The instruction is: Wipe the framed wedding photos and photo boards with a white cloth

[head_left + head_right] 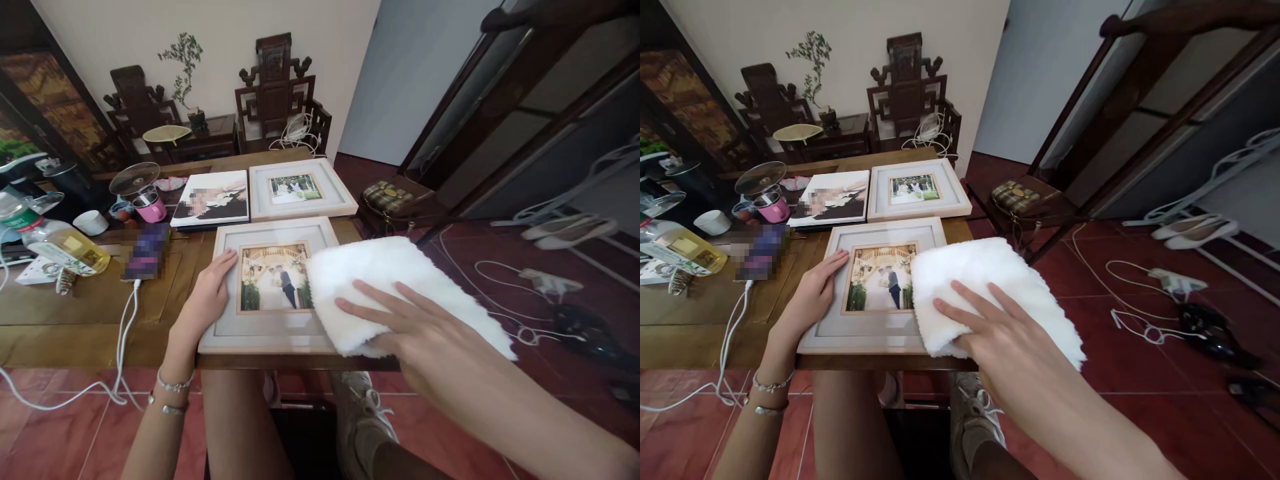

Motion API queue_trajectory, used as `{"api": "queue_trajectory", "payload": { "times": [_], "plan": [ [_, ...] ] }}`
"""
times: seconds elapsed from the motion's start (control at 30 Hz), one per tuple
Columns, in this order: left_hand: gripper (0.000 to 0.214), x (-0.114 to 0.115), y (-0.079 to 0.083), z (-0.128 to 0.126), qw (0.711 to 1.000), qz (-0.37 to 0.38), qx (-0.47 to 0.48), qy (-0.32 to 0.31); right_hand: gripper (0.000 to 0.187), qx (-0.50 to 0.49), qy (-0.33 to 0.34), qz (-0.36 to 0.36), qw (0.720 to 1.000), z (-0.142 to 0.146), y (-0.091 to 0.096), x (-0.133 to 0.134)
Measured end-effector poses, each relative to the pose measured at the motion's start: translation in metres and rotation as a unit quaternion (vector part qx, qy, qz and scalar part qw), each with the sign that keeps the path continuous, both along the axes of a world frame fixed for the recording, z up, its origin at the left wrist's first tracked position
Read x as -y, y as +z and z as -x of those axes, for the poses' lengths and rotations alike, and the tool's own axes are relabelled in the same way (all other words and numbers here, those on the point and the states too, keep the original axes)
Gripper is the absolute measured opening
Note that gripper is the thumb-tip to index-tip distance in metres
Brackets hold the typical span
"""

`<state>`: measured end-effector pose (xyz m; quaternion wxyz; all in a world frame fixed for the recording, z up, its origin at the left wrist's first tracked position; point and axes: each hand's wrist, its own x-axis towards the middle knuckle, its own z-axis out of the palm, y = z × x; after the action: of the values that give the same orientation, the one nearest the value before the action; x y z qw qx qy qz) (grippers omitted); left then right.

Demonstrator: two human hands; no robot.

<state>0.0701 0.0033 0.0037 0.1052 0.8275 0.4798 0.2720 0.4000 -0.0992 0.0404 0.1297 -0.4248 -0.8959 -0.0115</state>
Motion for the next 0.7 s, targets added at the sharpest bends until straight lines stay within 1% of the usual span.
{"api": "queue_trajectory", "payload": {
  "times": [0.07, 0.13, 0.37, 0.43, 0.47, 0.5, 0.57, 0.63, 0.7],
  "plan": [
    [0.050, 0.001, 0.003, 0.000, 1.000, 0.008, -0.005, -0.004, 0.046, 0.003, -0.009, -0.017, 1.000, -0.004, -0.002, -0.006],
    [0.049, 0.001, 0.005, 0.001, 1.000, 0.011, -0.010, -0.006, 0.049, 0.015, -0.016, -0.025, 0.999, -0.004, -0.002, -0.020],
    [0.050, 0.002, 0.005, 0.001, 1.000, 0.013, -0.009, -0.007, 0.054, 0.075, -0.090, -0.008, 0.993, 0.016, 0.002, -0.098],
    [0.050, 0.002, 0.003, 0.001, 1.000, 0.016, -0.004, -0.001, 0.054, 0.081, -0.110, -0.001, 0.991, 0.021, 0.004, -0.112],
    [0.050, 0.002, 0.002, 0.001, 1.000, 0.015, -0.003, 0.001, 0.055, 0.084, -0.115, 0.004, 0.990, 0.023, 0.005, -0.114],
    [0.050, 0.001, 0.002, 0.001, 1.000, 0.013, -0.003, 0.003, 0.055, 0.089, -0.118, 0.009, 0.989, 0.024, 0.006, -0.113],
    [0.051, 0.001, 0.000, 0.001, 1.000, 0.005, -0.001, 0.002, 0.054, 0.102, -0.110, 0.016, 0.989, 0.025, 0.007, -0.099],
    [0.052, 0.000, 0.000, 0.001, 1.000, -0.003, -0.003, 0.005, 0.050, 0.103, -0.086, 0.012, 0.991, 0.024, 0.006, -0.072],
    [0.053, -0.001, -0.001, 0.000, 1.000, -0.005, -0.008, 0.010, 0.042, 0.080, -0.049, -0.006, 0.996, 0.021, 0.005, -0.036]
  ]
}}
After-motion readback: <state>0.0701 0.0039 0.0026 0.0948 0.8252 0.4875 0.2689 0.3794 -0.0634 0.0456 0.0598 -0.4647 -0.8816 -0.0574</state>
